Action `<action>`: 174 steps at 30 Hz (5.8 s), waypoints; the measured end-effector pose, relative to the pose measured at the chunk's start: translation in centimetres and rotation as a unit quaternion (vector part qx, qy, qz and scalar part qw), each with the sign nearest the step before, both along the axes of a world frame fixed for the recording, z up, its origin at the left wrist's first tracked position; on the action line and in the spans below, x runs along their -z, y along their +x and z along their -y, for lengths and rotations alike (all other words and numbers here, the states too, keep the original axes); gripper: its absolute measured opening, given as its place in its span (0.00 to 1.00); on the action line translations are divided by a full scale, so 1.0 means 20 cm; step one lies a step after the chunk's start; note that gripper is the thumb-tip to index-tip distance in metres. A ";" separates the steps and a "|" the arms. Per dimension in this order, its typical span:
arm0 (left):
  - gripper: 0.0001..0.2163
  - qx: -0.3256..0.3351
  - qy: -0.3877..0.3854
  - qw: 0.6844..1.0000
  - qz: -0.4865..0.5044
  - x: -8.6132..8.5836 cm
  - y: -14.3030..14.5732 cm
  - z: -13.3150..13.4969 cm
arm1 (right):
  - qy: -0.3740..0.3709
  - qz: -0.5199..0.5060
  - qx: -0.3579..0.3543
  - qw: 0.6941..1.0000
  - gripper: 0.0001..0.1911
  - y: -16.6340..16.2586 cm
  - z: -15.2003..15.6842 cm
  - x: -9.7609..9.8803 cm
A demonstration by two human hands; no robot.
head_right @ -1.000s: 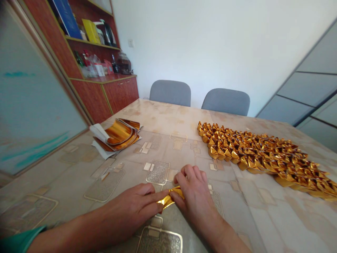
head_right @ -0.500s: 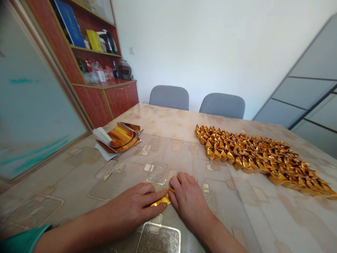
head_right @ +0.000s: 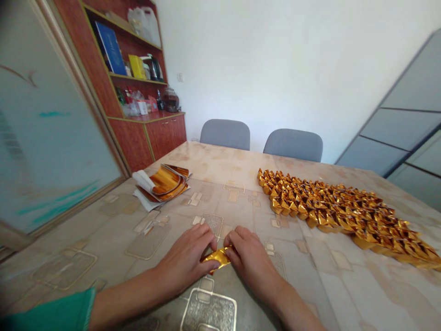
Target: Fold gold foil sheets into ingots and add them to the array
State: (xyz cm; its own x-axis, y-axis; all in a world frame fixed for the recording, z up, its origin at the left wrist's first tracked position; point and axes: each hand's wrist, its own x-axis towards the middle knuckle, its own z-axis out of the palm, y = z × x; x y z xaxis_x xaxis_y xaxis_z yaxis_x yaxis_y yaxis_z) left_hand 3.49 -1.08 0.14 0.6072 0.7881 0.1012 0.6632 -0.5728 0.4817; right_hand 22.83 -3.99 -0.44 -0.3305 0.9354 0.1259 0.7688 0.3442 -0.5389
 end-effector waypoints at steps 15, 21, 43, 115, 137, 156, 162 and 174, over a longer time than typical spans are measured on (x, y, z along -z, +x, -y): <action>0.08 0.017 -0.182 0.949 0.257 0.04 0.02 -0.01 | 0.064 -0.033 -0.043 0.996 0.06 0.02 0.01 -0.05; 0.03 0.011 -0.227 0.924 0.307 0.01 0.02 -0.01 | 0.129 -0.019 -0.067 0.989 0.09 -0.01 0.03 -0.09; 0.07 -0.096 -0.237 0.862 0.438 -0.03 0.01 -0.03 | -0.109 -0.398 0.059 0.909 0.19 -0.02 0.03 -0.04; 0.02 0.042 -0.117 0.991 0.042 -0.05 -0.07 -0.06 | 0.107 0.060 -0.029 0.992 0.06 -0.07 0.07 -0.03; 0.22 0.271 0.160 0.947 -0.062 -0.03 -0.31 0.11 | 0.086 0.139 -0.038 0.986 0.05 -0.13 0.08 0.00; 0.13 0.228 0.207 0.951 -0.006 0.04 -0.29 0.15 | 0.053 0.072 -0.046 0.995 0.02 -0.10 0.07 -0.02; 0.19 0.225 0.183 0.957 -0.024 0.04 -0.38 0.20 | 0.035 0.071 -0.037 0.996 0.03 -0.10 0.06 -0.02; 0.06 0.012 -0.065 0.997 -0.047 -0.14 -0.08 0.02 | 0.077 0.081 -0.038 0.993 0.04 -0.09 0.06 -0.01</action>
State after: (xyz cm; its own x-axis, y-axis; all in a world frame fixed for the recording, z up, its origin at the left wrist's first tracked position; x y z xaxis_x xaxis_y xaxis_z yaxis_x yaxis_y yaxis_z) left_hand 1.86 -1.49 3.04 0.6286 0.7754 -0.0600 0.6956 -0.5260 0.4892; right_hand 20.97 -5.18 -0.28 -0.4269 0.8809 0.2044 0.8095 0.4730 -0.3478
